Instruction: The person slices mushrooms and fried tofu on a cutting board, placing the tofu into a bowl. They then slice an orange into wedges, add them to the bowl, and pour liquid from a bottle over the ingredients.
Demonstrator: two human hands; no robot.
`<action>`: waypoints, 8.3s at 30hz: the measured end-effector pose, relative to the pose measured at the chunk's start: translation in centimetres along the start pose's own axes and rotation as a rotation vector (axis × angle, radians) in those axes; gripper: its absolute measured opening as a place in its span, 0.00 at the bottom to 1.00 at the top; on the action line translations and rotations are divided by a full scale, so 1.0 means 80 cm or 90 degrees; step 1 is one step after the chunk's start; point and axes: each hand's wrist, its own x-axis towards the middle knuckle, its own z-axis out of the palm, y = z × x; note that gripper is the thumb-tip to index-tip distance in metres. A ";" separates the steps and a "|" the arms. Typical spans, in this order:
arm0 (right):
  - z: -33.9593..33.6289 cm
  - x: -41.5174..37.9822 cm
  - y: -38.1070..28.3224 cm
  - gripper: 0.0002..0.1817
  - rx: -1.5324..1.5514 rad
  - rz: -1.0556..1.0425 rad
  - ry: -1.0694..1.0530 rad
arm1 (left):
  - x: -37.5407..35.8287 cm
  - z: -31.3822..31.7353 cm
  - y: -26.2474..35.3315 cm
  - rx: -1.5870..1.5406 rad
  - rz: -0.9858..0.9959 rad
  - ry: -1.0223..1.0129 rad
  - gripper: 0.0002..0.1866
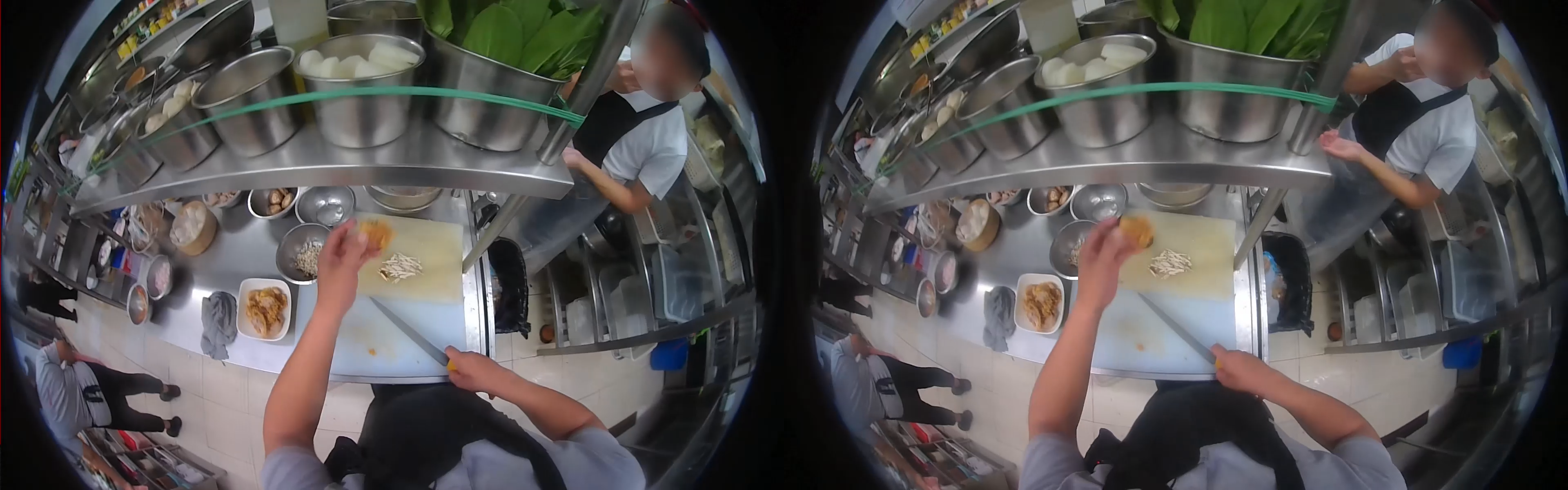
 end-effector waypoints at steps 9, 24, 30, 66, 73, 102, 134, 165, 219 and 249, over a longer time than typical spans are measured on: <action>-0.005 0.018 0.011 0.21 -0.057 -0.059 -0.007 | -0.009 -0.252 0.082 0.447 0.274 0.290 0.12; 0.011 0.040 -0.077 0.16 -0.242 -0.046 0.111 | -0.128 -0.320 0.011 0.963 0.391 0.146 0.12; 0.038 0.043 -0.072 0.16 -0.157 -0.029 0.119 | -0.077 -0.276 0.017 0.867 0.407 0.083 0.12; -0.028 0.008 -0.015 0.16 -0.095 -0.095 0.084 | -0.168 -0.110 -0.058 0.842 0.280 -0.076 0.18; -0.006 -0.001 -0.062 0.13 -0.221 -0.084 0.047 | -0.169 -0.118 -0.101 0.897 0.389 -0.213 0.16; -0.037 -0.015 -0.090 0.14 -0.179 -0.041 0.073 | -0.126 -0.126 -0.069 0.886 0.461 -0.294 0.18; 0.032 0.051 -0.087 0.18 -0.184 -0.071 0.166 | -0.125 -0.495 -0.010 1.087 0.308 0.212 0.22; 0.085 0.064 -0.121 0.08 -0.336 0.133 0.331 | 0.422 -0.242 0.656 1.430 0.417 -0.219 0.21; 0.056 -0.056 -0.168 0.14 -0.170 0.056 0.094 | -0.142 -0.163 -0.094 0.761 0.434 -0.300 0.13; 0.088 -0.107 -0.091 0.19 0.105 0.083 0.131 | -0.137 -0.130 -0.092 1.000 0.308 -0.300 0.12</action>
